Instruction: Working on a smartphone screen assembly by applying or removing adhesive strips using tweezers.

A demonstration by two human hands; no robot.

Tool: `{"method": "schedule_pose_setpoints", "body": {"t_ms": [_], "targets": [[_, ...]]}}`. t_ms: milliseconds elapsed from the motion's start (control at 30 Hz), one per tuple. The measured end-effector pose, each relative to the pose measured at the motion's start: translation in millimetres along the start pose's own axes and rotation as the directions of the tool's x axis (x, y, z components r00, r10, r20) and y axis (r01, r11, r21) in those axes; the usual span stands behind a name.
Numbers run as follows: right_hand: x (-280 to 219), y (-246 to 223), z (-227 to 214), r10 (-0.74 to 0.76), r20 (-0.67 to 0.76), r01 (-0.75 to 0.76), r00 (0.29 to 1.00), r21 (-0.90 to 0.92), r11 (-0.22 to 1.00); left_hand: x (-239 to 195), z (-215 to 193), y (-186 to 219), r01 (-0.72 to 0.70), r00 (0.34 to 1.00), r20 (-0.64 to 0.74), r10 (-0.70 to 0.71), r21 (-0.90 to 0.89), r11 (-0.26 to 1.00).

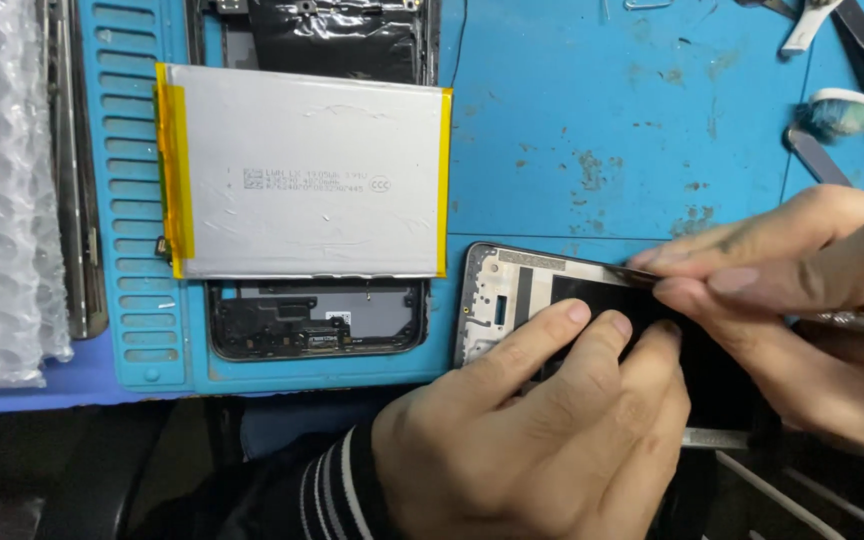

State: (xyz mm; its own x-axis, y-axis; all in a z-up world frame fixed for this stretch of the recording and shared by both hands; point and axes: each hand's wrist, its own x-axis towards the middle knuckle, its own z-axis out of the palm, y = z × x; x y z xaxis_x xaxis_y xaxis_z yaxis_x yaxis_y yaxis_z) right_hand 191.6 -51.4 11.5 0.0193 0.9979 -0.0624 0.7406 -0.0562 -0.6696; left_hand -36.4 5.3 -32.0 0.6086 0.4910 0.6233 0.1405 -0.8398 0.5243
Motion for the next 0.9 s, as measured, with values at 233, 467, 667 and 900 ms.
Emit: {"method": "schedule_pose_setpoints", "body": {"t_ms": [233, 467, 667, 900], "targets": [[7.5, -9.1, 2.2, -0.132, 0.008, 0.132, 0.991, -0.014, 0.991, 1.5, -4.3, -1.4, -0.01, 1.0, -0.013, 0.01, 0.033, 0.999], [-49.0, 64.6, -23.3, 0.486, 0.08, -0.423, 0.87, 0.626, 0.655, 1.5, -0.7, -0.2, 0.012, 1.0, -0.012, -0.013, -0.089, 0.996], [-54.0, 57.6, -11.0, 0.268, -0.045, -0.227, 0.962, 0.412, 0.882, 7.4, 0.0, 2.8, 0.012, 1.0, 0.001, -0.012, -0.029, 1.0], [-47.0, 29.3, -1.5, 0.109, -0.113, -0.084, 0.988, 0.209, 0.974, 8.6, -1.1, 3.4, 0.025, 1.0, 0.019, -0.024, -0.06, 0.998]]}}
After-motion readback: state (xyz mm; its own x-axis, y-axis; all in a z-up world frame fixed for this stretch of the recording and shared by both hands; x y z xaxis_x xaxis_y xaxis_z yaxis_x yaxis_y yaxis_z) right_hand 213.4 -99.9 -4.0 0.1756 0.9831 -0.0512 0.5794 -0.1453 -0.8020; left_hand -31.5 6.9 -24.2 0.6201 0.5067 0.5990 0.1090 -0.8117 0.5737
